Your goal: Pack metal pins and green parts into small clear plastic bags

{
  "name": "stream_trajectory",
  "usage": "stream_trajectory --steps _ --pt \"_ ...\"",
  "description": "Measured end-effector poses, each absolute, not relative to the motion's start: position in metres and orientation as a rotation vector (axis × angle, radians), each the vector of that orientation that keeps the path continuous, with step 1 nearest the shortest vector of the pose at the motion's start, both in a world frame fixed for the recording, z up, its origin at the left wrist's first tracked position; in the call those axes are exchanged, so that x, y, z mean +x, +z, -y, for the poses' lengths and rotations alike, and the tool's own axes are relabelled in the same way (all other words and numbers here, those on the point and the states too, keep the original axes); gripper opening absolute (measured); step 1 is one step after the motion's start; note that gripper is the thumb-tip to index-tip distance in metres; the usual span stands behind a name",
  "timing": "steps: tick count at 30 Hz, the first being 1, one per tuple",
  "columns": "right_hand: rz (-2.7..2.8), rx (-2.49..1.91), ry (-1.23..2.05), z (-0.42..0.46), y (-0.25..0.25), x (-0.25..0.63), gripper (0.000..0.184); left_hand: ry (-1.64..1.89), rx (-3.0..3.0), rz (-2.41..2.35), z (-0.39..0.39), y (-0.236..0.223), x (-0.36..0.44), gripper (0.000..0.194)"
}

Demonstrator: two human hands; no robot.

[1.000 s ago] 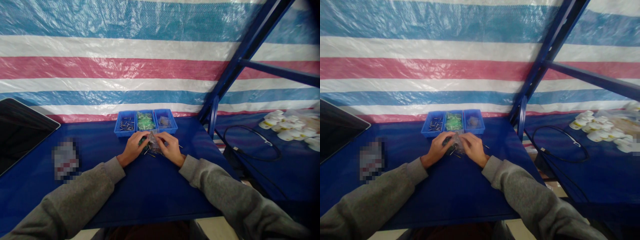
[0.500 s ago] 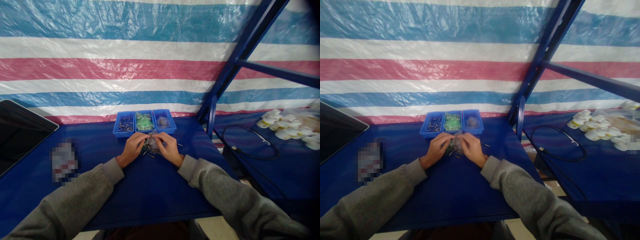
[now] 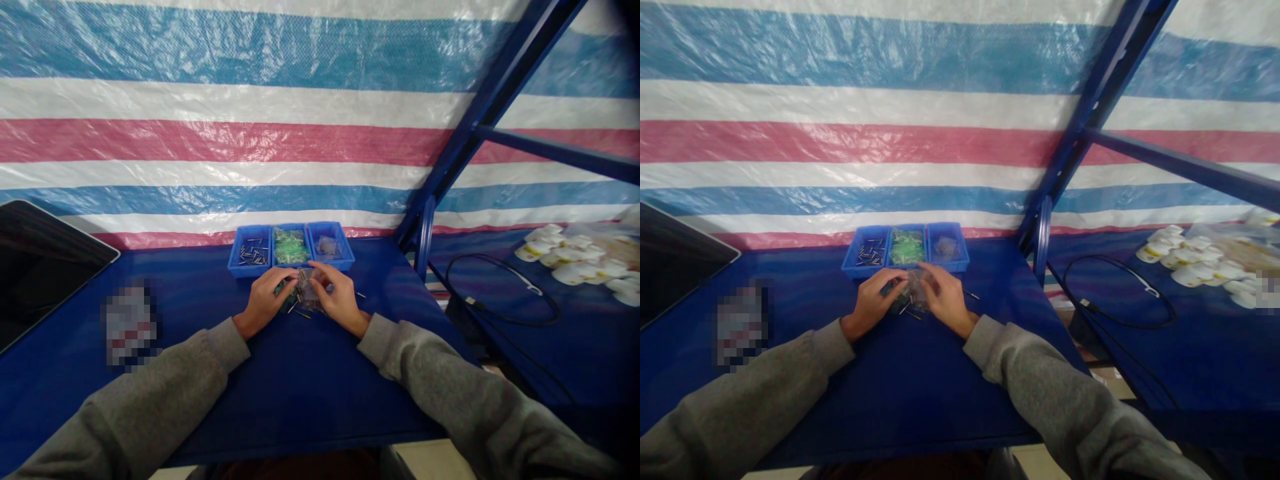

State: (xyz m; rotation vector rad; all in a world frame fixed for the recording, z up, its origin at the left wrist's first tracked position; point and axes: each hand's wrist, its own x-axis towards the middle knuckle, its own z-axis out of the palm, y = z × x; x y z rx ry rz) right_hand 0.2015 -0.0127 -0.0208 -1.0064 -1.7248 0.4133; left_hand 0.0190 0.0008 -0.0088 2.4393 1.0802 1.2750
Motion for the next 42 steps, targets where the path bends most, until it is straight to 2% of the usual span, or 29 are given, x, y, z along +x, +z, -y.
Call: stream_trajectory --steps 2,5,8,14,23,35,42 --pt "1.732 -0.999 0.395 0.013 -0.02 0.201 0.022 1.279 2.428 -1.1 -0.001 -0.01 0.019 0.018" --pt "1.719 -0.989 0.407 0.013 -0.019 0.201 0.016 1.281 2.415 -1.106 -0.001 -0.009 0.019 0.023" --pt "1.704 -0.998 0.426 0.013 -0.02 0.201 0.017 1.253 2.436 -1.087 -0.001 -0.008 0.02 0.028" --pt "1.681 -1.014 0.472 0.014 -0.021 0.2 0.018 1.184 2.513 -1.017 -0.003 -0.01 0.02 0.018" --pt "1.69 -1.015 0.491 0.012 -0.02 0.201 0.02 1.106 2.538 -1.083 -0.006 -0.013 0.019 0.017" --pt "1.769 -1.056 0.378 0.013 -0.019 0.202 0.019 1.3 2.379 -1.148 -0.003 -0.003 0.016 0.016" --pt "1.745 -1.061 0.406 0.013 -0.019 0.202 0.02 1.236 2.316 -1.301 -0.005 -0.006 0.014 0.023"
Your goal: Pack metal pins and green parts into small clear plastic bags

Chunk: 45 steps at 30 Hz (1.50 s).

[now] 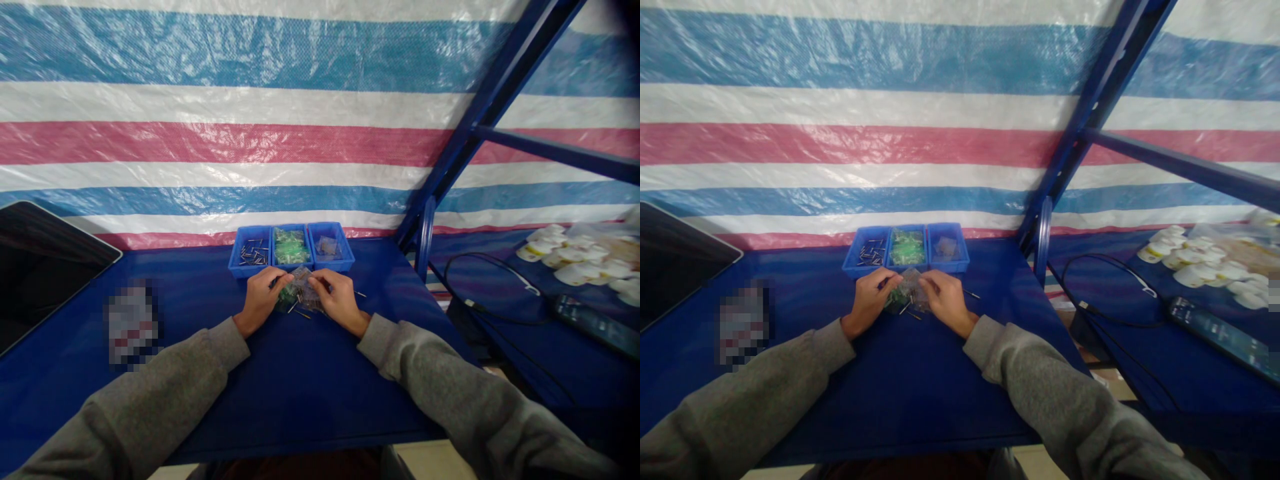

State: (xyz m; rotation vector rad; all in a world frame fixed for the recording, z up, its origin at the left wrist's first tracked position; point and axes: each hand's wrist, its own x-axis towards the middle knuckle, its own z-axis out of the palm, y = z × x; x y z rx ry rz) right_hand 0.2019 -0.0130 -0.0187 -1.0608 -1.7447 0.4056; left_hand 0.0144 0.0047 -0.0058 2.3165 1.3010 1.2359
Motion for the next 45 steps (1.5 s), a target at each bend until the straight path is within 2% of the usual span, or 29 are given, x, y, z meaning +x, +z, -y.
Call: stream_trajectory --steps 14,27,45 --pt "1.724 -1.064 0.431 0.011 -0.02 0.203 0.023 1.152 2.403 -1.136 -0.006 -0.006 0.017 0.023" --pt "1.853 -1.123 0.601 0.001 -0.025 0.204 0.02 0.947 2.451 -1.153 -0.011 -0.006 0.02 0.024" --pt "1.874 -1.127 0.68 0.0 -0.024 0.205 0.023 0.905 2.355 -1.165 -0.012 -0.006 0.021 0.027"
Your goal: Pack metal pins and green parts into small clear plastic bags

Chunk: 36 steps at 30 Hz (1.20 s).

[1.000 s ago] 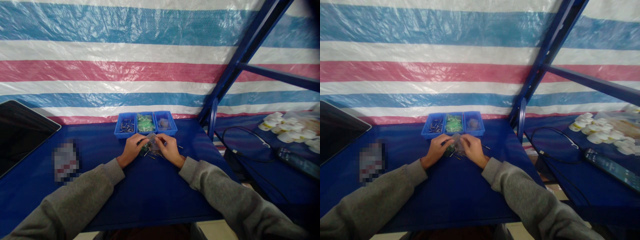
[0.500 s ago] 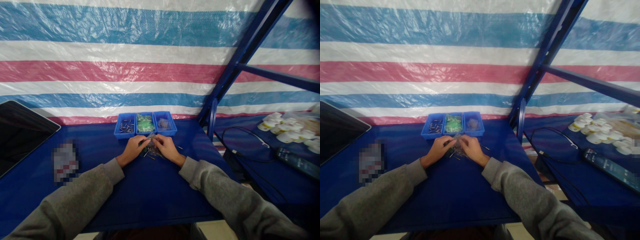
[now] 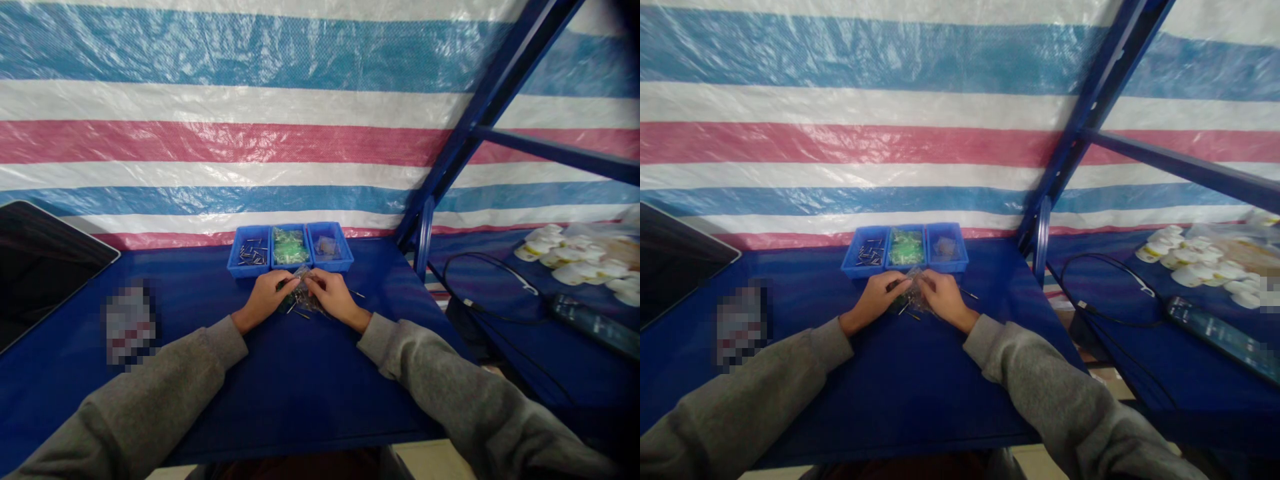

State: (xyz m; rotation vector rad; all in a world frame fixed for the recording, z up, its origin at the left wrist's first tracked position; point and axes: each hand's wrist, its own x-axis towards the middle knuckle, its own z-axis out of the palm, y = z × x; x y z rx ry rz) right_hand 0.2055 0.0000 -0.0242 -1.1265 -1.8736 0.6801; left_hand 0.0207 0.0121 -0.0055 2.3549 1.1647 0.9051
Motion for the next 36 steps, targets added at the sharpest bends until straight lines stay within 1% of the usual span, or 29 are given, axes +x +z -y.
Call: stream_trajectory --steps 23,36 --pt "1.887 -1.118 0.633 -0.0002 -0.0252 0.2052 0.025 0.909 2.367 -1.175 -0.0127 -0.0078 0.02 0.025" --pt "1.722 -1.064 0.839 0.0031 -0.0236 0.2042 0.033 0.882 2.32 -1.128 -0.0113 -0.0053 0.0192 0.026"
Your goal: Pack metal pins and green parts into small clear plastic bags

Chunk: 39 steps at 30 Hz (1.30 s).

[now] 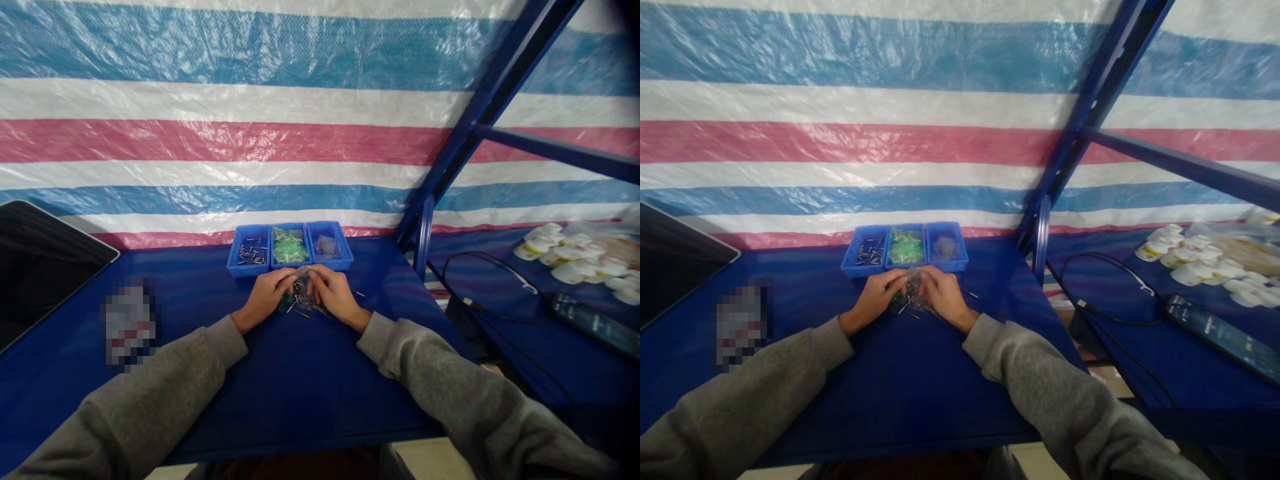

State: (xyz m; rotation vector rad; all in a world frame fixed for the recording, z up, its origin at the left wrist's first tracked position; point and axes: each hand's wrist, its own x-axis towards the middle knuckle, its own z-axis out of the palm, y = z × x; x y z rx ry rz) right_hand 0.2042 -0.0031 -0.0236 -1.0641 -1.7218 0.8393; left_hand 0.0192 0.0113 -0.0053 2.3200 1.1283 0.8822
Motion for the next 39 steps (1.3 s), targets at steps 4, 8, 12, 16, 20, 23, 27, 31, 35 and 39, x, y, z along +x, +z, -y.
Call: stream_trajectory --steps 4,8,12,16,20,23,27,31,35,39 --pt "1.672 -0.984 0.931 0.005 -0.025 0.207 0.035 0.931 2.327 -1.115 -0.011 -0.005 0.019 0.025" --pt "1.668 -0.961 0.961 0.005 -0.025 0.209 0.044 0.946 2.326 -1.115 -0.01 -0.005 0.019 0.023" --pt "1.632 -1.035 0.909 0.005 -0.025 0.207 0.036 0.936 2.317 -1.139 -0.01 -0.004 0.019 0.023" --pt "1.576 -1.034 0.905 0.004 -0.026 0.204 0.035 0.945 2.289 -1.147 -0.01 -0.004 0.019 0.027" --pt "1.495 -1.042 0.893 0.002 -0.029 0.203 0.042 0.925 2.257 -1.179 -0.011 -0.006 0.018 0.033" --pt "1.478 -1.067 0.865 -0.001 -0.032 0.203 0.035 0.918 2.241 -1.191 -0.011 -0.006 0.018 0.036" --pt "1.471 -1.097 0.826 -0.003 -0.035 0.202 0.029 0.909 2.232 -1.172 -0.011 -0.005 0.019 0.036" --pt "1.46 -1.029 0.889 0.0 -0.032 0.203 0.031 0.908 2.236 -1.161 -0.01 -0.004 0.02 0.034" --pt "1.521 -0.971 0.837 0.005 -0.024 0.207 0.032 0.916 2.243 -1.16 -0.009 -0.003 0.02 0.032" --pt "1.569 -0.976 0.78 0.008 -0.018 0.207 0.032 0.928 2.246 -1.159 -0.009 -0.003 0.02 0.03"
